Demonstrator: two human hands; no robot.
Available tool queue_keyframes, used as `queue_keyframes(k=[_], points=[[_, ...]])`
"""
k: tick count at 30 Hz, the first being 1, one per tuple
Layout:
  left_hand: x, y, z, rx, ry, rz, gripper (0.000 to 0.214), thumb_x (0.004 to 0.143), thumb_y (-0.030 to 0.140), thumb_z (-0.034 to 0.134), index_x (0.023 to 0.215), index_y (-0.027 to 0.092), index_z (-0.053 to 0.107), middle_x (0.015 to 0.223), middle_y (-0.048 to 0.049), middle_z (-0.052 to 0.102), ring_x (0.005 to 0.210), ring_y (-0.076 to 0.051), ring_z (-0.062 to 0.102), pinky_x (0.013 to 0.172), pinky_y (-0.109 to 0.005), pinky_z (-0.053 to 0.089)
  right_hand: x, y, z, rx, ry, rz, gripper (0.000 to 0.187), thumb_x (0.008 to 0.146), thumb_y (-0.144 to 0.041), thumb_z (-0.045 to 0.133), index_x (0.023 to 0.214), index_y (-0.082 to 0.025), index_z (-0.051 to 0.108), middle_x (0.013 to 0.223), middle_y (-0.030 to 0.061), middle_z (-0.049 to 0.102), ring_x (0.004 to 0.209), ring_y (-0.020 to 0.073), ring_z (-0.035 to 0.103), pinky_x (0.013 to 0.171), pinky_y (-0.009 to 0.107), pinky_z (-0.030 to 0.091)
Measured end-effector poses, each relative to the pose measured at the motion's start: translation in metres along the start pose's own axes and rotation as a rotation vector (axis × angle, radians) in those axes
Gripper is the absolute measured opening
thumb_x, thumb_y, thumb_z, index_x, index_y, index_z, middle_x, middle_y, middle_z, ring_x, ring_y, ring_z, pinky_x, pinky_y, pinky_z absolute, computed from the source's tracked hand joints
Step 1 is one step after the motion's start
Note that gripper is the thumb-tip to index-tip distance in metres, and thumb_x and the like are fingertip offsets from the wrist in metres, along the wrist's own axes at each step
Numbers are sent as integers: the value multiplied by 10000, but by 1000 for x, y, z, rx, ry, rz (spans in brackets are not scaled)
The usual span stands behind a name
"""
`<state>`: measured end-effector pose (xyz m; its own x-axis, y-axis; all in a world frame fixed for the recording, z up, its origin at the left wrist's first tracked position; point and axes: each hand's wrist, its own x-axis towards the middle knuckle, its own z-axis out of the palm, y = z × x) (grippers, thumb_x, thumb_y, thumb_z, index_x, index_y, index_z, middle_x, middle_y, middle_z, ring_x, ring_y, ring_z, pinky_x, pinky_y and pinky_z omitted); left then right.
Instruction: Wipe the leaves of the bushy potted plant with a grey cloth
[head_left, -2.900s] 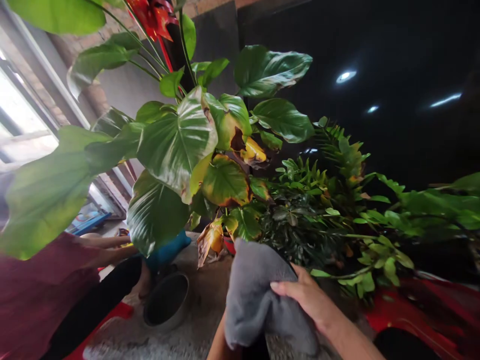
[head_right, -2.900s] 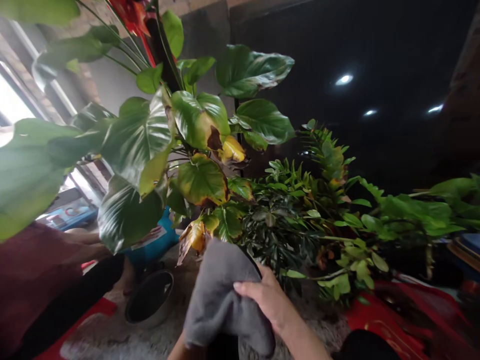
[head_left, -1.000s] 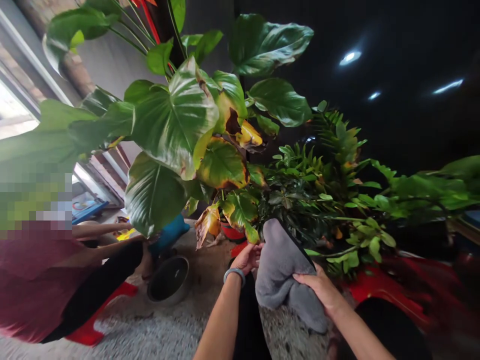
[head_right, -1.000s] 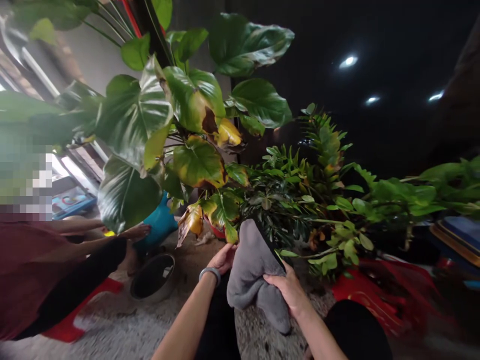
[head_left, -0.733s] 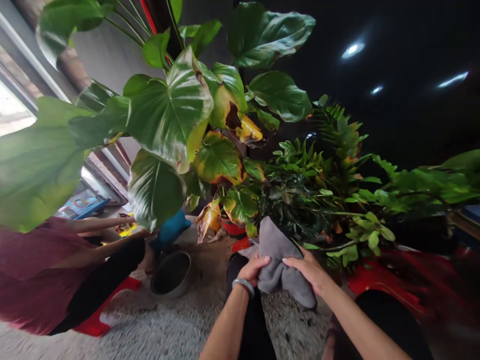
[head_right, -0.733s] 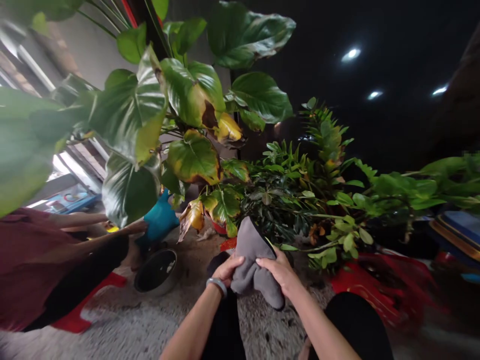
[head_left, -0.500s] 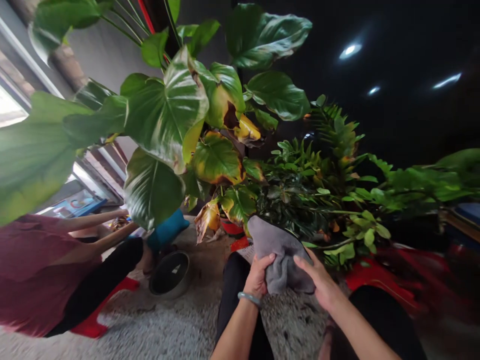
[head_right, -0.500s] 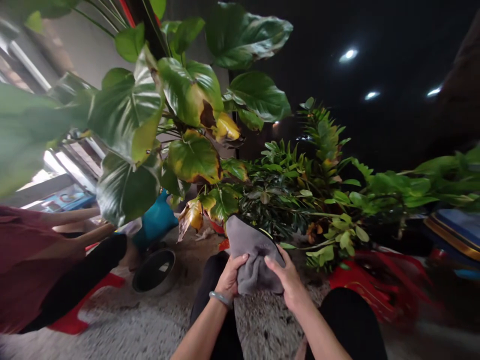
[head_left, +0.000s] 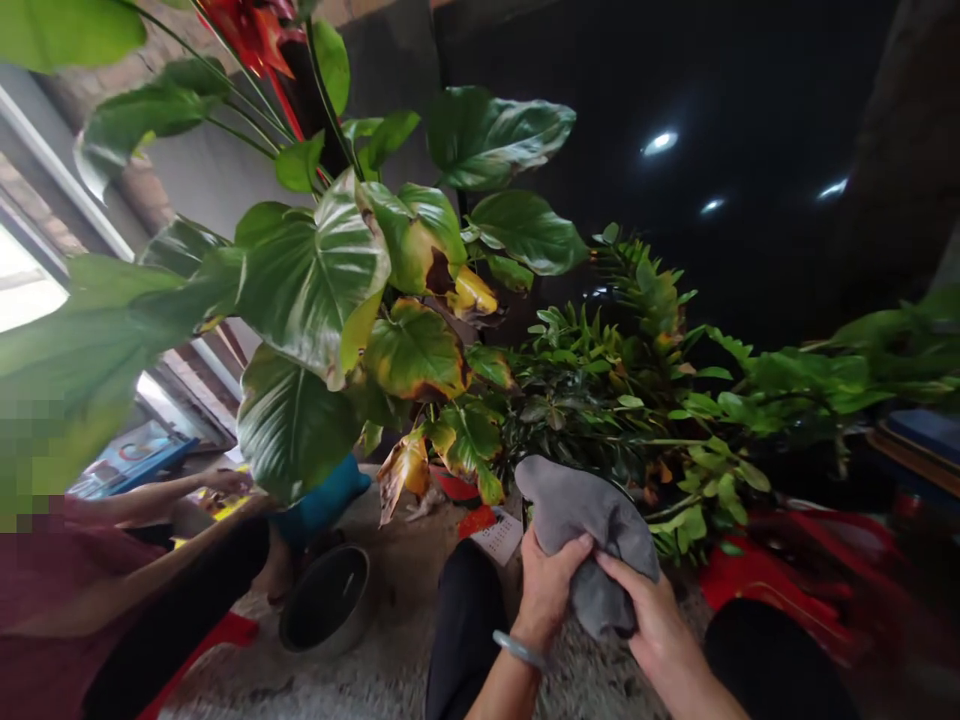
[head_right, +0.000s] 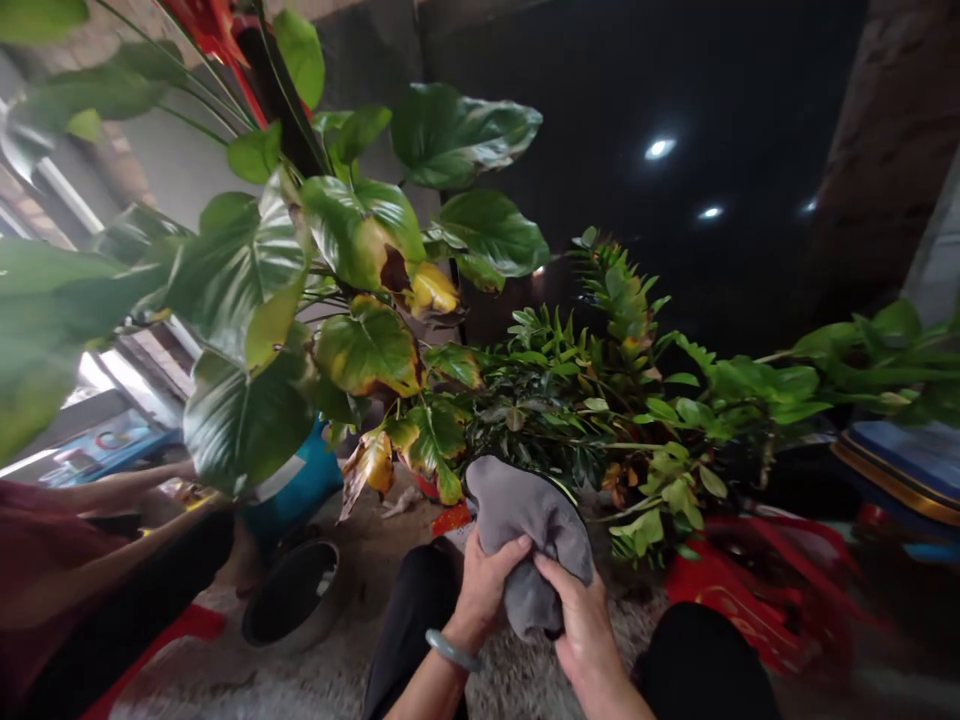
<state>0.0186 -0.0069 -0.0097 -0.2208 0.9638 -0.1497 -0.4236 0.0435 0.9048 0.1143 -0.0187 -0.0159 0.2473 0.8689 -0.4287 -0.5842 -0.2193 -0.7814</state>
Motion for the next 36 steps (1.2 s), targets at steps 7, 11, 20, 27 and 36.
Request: queue_keyframes(k=[7, 11, 20, 27, 36], points=[[1, 29, 9, 69, -18, -43, 404, 458, 271, 837, 810, 147, 682, 792, -73, 705, 800, -264, 623, 766, -358, 495, -7, -30, 14, -65, -302, 74, 541, 366, -319, 886, 864, -169, 735, 805, 88, 780, 875, 348, 711, 789, 445, 559], [5, 30, 11, 217, 36, -173, 389, 427, 147, 822, 782, 179, 669, 750, -29, 685, 804, -259, 609, 733, -348, 481, -12, -20, 14, -16, -340, 152, 551, 341, -362, 910, 826, -171, 731, 858, 99, 781, 925, 344, 704, 816, 438, 551], [1, 49, -6, 103, -478, -24, 561, 559, 525, 813, 977, 173, 687, 947, -81, 692, 887, -252, 609, 780, -332, 485, -11, -40, 14, 81, -222, 197, 429, 347, -330, 897, 715, -188, 727, 702, 80, 754, 827, 343, 713, 740, 442, 564], [30, 37, -28, 242, -185, 6, 468, 589, 414, 818, 965, 178, 670, 833, -48, 645, 767, -190, 586, 634, -262, 461, 39, -99, 33, 138, -273, 0, 347, 505, -364, 860, 570, -229, 547, 403, -49, 559, 355, 139, 496, 297, 226, 303], [79, 23, -51, 424, 84, 263, 329, 544, 145, 760, 863, 215, 724, 1382, -100, 496, 737, -150, 557, 813, -341, 479, -4, -55, -19, 85, -185, 229, 336, 452, -370, 888, 613, -229, 628, 422, -22, 566, 343, 144, 471, 291, 248, 310]])
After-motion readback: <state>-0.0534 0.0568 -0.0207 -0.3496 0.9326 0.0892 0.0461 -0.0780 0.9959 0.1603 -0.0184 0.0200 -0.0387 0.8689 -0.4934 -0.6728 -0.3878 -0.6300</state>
